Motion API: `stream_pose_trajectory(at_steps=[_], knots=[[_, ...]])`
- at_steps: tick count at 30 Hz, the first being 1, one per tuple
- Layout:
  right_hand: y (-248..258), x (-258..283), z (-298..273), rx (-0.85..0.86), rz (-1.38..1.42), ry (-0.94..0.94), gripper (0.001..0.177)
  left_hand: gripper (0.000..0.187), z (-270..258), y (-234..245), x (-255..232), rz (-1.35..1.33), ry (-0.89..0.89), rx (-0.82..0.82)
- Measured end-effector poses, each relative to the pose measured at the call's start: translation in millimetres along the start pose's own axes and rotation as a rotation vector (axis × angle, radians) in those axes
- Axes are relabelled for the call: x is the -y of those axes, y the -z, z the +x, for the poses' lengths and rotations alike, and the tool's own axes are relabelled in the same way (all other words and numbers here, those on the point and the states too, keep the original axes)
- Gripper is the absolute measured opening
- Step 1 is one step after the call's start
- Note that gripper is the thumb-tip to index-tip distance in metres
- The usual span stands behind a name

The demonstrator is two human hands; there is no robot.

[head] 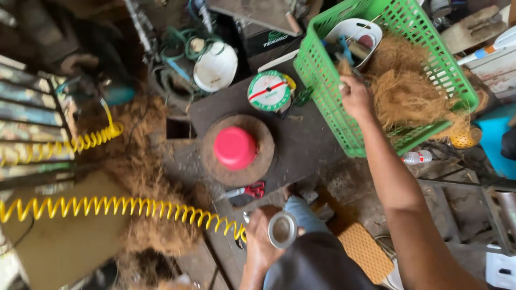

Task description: Using a pneumatic spray gun to apply adhesive to a rectangular coconut fiber mat on a workbench.

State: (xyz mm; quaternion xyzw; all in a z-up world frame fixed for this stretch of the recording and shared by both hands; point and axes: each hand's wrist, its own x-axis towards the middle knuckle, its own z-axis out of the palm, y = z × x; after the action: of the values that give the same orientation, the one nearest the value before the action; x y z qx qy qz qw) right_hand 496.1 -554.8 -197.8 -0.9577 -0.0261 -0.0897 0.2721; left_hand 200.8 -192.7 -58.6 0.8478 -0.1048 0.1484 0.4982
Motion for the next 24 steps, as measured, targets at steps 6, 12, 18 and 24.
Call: stream_pose_trajectory(at_steps=[6, 12, 18, 24], knots=[[-39, -141, 121, -0.046, -0.304, -0.036, 0.057, 0.051, 78, -75, 20, -0.169, 0.006, 0.227], [-72, -192, 180, 0.464, -0.754, -0.155, 0.052, 0.054, 111, -130, 46, -0.403, 0.237, 0.389], [-98, -244, 205, 0.451, -0.634, -0.268, 0.063, 0.057, 160, -151, 36, -0.331, 0.310, 0.345], [-100, -261, 204, 0.660, -1.115, -0.190, 0.046, 0.053, 162, -157, 52, -0.363, 0.255, 0.327]])
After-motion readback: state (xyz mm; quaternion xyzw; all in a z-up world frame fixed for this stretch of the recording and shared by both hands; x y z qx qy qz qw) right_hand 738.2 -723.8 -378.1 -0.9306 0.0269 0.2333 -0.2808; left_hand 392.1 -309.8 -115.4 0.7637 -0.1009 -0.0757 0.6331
